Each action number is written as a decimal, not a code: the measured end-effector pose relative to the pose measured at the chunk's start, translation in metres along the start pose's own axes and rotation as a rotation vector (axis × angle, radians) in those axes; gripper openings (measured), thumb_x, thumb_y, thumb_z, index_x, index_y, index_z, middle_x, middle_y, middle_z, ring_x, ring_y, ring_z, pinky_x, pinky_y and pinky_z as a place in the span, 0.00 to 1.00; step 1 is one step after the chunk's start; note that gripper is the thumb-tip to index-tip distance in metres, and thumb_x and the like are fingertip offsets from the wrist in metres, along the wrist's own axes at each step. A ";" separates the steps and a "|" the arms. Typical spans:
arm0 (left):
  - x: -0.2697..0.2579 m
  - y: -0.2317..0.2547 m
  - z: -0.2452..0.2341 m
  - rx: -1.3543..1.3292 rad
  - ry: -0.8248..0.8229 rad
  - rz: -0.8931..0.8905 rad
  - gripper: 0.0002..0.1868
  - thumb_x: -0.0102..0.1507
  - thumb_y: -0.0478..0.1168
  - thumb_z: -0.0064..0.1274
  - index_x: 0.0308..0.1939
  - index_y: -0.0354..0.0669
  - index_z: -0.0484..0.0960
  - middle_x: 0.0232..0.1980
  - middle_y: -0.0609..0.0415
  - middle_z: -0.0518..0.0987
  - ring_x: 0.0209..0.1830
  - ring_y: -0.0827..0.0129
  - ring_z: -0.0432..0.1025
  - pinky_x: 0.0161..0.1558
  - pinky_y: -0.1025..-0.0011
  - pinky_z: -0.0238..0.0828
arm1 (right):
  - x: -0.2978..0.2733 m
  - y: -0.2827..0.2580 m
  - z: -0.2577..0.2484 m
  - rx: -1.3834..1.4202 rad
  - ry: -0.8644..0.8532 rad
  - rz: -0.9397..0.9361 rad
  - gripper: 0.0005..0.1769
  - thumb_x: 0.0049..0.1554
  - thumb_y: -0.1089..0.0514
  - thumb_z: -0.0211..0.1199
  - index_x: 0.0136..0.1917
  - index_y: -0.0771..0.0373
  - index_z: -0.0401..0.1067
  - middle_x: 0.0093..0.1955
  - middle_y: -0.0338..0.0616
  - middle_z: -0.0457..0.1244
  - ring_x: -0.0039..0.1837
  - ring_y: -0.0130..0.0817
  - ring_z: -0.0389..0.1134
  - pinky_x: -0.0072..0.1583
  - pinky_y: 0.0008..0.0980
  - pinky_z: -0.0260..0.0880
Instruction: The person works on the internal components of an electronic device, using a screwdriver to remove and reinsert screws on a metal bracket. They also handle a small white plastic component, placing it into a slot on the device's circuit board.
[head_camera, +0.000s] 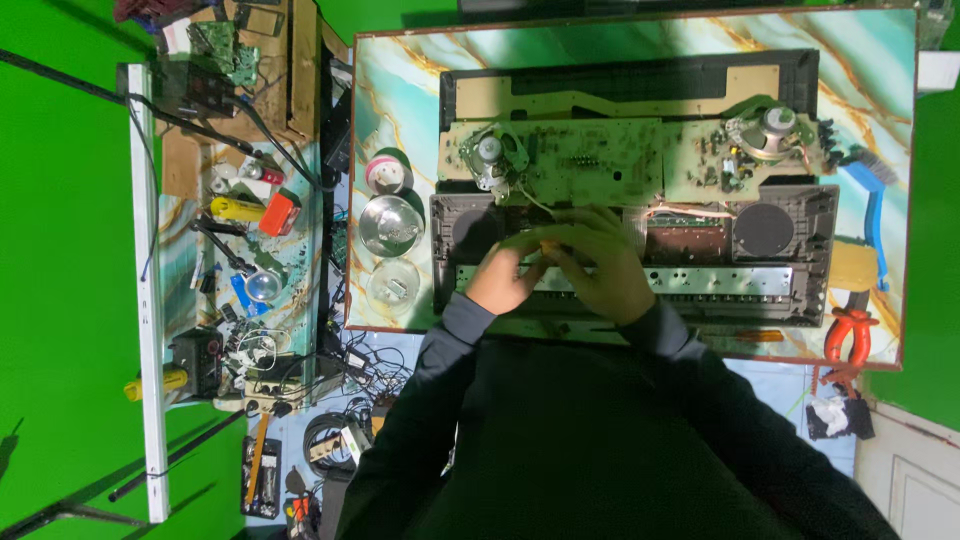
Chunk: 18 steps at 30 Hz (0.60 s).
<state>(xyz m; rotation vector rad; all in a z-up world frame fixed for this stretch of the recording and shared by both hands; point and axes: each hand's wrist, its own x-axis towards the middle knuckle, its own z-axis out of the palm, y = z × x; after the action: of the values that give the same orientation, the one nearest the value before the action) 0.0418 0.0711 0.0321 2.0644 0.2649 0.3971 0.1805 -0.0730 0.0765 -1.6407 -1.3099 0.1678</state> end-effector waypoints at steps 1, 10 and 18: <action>0.000 0.000 -0.003 0.004 -0.032 -0.030 0.17 0.63 0.36 0.58 0.56 0.37 0.82 0.54 0.42 0.82 0.55 0.46 0.77 0.54 0.59 0.75 | -0.001 0.001 -0.001 -0.009 -0.023 0.004 0.14 0.56 0.63 0.68 0.57 0.63 0.78 0.59 0.51 0.68 0.64 0.52 0.67 0.66 0.45 0.66; 0.005 0.004 0.007 0.246 0.135 0.037 0.17 0.55 0.38 0.66 0.47 0.39 0.84 0.47 0.46 0.84 0.49 0.48 0.77 0.52 0.58 0.73 | -0.007 -0.011 0.004 0.310 -0.052 0.483 0.13 0.60 0.61 0.67 0.58 0.62 0.75 0.52 0.48 0.69 0.52 0.42 0.72 0.53 0.35 0.74; -0.005 -0.014 0.013 0.086 0.018 0.003 0.18 0.60 0.35 0.62 0.55 0.40 0.81 0.53 0.43 0.83 0.56 0.49 0.77 0.56 0.60 0.76 | -0.004 -0.013 -0.008 0.126 -0.070 0.072 0.15 0.60 0.67 0.64 0.61 0.66 0.75 0.60 0.54 0.68 0.67 0.49 0.67 0.61 0.37 0.72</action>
<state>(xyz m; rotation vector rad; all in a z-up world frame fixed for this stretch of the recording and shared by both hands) 0.0420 0.0659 0.0133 2.1464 0.2945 0.4124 0.1749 -0.0817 0.0883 -1.5881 -1.2667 0.3470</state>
